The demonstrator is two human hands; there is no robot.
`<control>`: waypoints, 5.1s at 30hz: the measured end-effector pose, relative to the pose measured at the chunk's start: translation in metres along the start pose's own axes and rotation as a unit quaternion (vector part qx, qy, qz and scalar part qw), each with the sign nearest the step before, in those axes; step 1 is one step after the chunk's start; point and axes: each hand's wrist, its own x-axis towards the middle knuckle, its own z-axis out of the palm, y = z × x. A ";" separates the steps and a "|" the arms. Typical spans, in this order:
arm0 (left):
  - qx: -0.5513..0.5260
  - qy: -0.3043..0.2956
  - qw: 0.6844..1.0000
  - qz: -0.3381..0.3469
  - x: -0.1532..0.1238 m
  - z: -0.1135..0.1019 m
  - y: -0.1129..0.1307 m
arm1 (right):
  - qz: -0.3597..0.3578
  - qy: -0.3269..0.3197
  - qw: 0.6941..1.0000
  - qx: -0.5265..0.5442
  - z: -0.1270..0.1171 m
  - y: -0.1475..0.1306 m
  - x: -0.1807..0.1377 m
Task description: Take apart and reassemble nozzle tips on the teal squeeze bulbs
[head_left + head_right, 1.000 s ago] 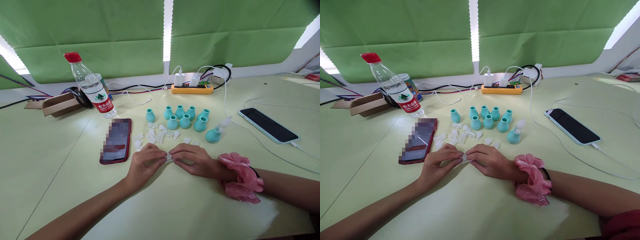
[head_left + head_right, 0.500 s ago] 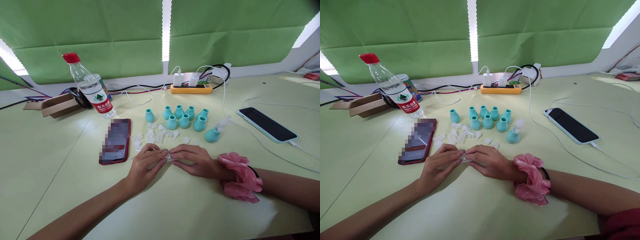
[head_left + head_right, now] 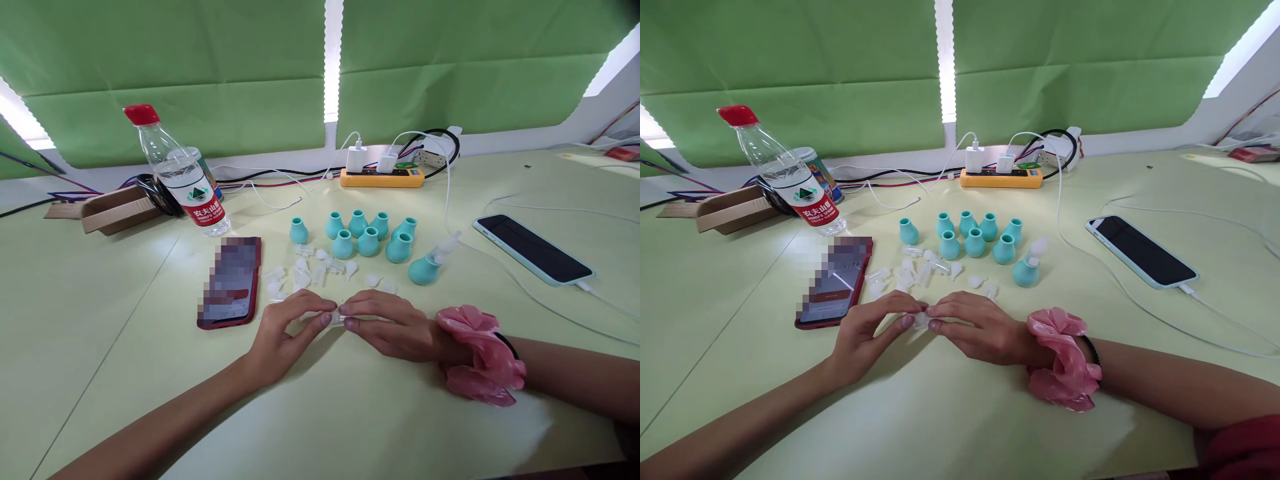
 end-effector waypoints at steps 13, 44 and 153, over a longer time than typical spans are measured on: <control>-0.056 -0.021 0.995 -0.082 0.004 0.003 0.015 | -0.008 0.010 1.000 -0.013 -0.004 -0.002 0.001; -0.188 0.122 0.961 -0.165 -0.004 0.001 0.019 | 0.226 -0.181 0.950 -0.117 -0.064 0.007 0.064; 0.392 -0.095 0.907 0.124 -0.009 -0.012 -0.031 | 0.342 -0.207 0.898 -0.182 -0.076 0.051 0.080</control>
